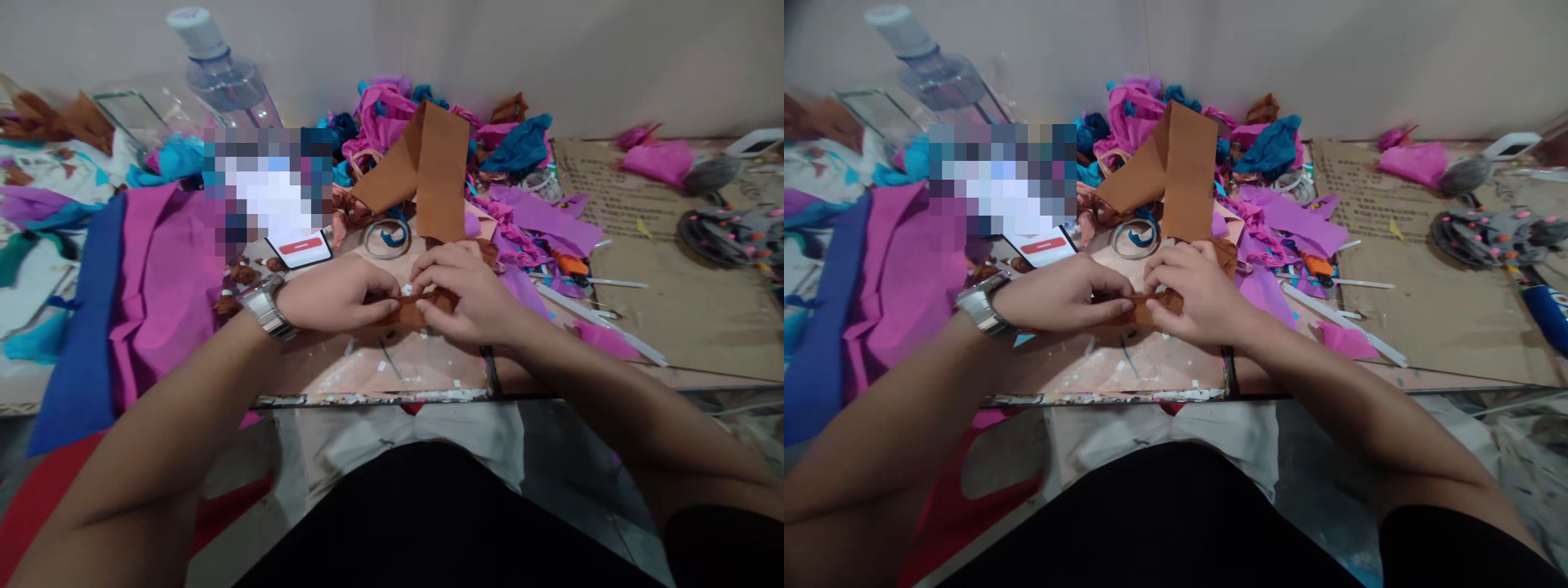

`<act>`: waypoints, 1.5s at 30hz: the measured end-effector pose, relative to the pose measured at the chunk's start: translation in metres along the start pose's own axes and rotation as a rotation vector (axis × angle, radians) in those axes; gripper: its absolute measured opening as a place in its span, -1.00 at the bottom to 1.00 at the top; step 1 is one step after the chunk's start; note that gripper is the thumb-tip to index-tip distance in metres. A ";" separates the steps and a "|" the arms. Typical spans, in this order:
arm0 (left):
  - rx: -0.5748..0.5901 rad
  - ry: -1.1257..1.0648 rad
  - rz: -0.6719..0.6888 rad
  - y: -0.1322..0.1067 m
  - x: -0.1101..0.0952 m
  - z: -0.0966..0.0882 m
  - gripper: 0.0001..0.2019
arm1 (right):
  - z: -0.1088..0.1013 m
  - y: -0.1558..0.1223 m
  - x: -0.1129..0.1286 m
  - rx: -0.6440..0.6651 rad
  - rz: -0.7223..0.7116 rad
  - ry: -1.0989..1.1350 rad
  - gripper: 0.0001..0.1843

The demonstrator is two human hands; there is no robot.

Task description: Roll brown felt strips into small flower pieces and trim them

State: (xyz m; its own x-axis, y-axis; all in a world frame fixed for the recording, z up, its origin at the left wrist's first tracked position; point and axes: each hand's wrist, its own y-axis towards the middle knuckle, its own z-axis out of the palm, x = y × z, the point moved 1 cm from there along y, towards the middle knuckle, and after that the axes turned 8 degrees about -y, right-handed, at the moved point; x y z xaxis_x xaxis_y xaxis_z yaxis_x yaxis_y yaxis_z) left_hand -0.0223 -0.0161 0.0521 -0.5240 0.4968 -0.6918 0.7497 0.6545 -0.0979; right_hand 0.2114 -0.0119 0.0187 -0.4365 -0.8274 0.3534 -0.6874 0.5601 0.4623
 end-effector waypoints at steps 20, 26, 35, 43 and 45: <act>-0.023 -0.240 -0.094 0.000 0.004 0.005 -0.69 | 0.004 -0.002 0.005 -0.025 0.050 -0.084 -0.88; -0.045 -0.332 -0.056 0.002 0.003 0.003 -0.73 | 0.005 -0.002 0.005 -0.064 0.035 -0.080 -0.88; -0.039 -0.422 -0.147 0.003 0.002 0.000 -0.78 | 0.005 -0.002 0.005 -0.239 -0.128 -0.178 -0.92; -0.005 -0.467 -0.182 -0.001 0.002 -0.002 -0.81 | 0.004 -0.002 0.005 -0.243 -0.242 -0.224 -0.88; 0.005 -0.479 -0.194 -0.001 0.003 -0.002 -0.79 | 0.003 -0.002 0.005 -0.236 -0.261 -0.242 -0.87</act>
State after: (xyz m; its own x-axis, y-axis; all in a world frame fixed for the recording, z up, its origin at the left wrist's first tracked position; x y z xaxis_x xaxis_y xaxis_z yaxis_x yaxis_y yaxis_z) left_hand -0.0258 -0.0141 0.0517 -0.4113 0.0490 -0.9102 0.6596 0.7052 -0.2601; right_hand 0.2091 -0.0175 0.0173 -0.4082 -0.9128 0.0113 -0.6534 0.3008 0.6947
